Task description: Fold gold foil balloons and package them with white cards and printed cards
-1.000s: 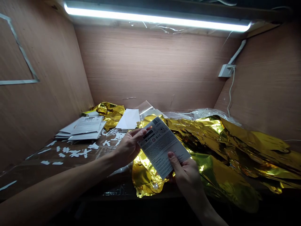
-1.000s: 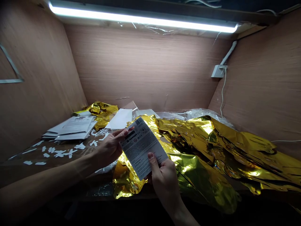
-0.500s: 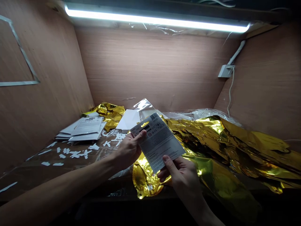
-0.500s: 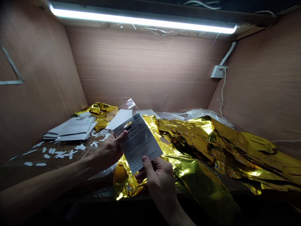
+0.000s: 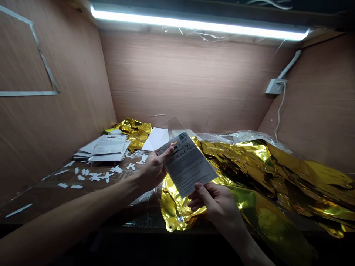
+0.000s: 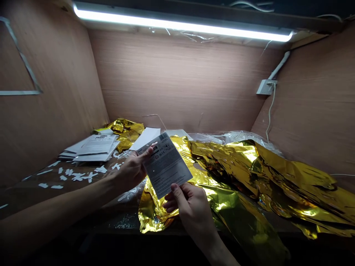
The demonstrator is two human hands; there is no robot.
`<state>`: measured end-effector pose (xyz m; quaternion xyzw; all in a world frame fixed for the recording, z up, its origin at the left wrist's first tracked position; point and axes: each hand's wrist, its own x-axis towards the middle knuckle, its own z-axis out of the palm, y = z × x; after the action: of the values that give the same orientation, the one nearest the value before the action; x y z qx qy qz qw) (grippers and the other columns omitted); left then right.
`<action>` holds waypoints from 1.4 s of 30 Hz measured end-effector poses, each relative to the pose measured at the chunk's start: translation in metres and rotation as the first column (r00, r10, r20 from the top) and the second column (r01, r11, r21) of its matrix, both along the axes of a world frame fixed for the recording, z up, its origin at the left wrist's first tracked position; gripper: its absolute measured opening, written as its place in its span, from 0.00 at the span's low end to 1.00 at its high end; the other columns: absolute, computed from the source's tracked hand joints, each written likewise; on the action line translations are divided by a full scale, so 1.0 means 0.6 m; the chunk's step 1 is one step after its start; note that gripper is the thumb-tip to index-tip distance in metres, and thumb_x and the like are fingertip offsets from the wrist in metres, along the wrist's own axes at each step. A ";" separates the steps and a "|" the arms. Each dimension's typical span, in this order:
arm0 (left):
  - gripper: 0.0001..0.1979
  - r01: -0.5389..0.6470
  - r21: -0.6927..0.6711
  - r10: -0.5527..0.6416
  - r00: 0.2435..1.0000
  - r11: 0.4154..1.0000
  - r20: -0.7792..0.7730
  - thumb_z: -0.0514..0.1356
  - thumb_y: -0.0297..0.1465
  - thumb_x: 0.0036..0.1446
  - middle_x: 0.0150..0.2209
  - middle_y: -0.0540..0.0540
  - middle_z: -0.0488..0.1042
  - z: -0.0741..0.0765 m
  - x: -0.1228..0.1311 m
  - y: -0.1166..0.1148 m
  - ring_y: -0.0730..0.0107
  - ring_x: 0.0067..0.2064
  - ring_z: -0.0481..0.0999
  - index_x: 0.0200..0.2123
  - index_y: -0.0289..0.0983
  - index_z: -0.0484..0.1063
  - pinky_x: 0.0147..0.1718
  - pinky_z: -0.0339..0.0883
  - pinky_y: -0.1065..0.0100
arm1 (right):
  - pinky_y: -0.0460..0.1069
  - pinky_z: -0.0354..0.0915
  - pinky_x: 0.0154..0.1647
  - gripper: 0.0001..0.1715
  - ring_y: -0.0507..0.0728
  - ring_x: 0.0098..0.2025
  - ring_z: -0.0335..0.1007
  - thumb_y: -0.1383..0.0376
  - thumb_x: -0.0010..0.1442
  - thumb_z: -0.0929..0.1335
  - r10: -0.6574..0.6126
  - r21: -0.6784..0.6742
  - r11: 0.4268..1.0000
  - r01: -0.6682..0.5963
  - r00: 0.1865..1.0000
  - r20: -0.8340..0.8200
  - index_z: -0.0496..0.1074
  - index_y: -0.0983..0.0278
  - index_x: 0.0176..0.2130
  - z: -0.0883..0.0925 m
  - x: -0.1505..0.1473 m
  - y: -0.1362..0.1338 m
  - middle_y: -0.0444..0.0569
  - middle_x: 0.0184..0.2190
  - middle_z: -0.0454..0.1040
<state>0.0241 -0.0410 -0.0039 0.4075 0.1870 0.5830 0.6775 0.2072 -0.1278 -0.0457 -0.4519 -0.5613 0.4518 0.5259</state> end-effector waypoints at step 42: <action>0.23 -0.106 0.179 0.186 0.832 0.978 -0.523 0.79 0.33 0.43 0.39 0.38 0.85 0.029 -0.096 0.094 0.63 0.37 0.84 0.44 0.33 0.84 0.44 0.77 0.62 | 0.47 0.68 0.16 0.34 0.57 0.19 0.74 0.36 0.60 0.67 -0.154 -0.041 0.985 0.166 0.966 0.206 0.76 0.63 0.26 -0.014 0.004 0.008 0.51 0.21 0.76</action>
<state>-0.0337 0.0154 0.0134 0.5860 0.3575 0.5077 0.5207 0.2095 -0.1227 -0.0540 -0.5544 -0.5600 0.3758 0.4877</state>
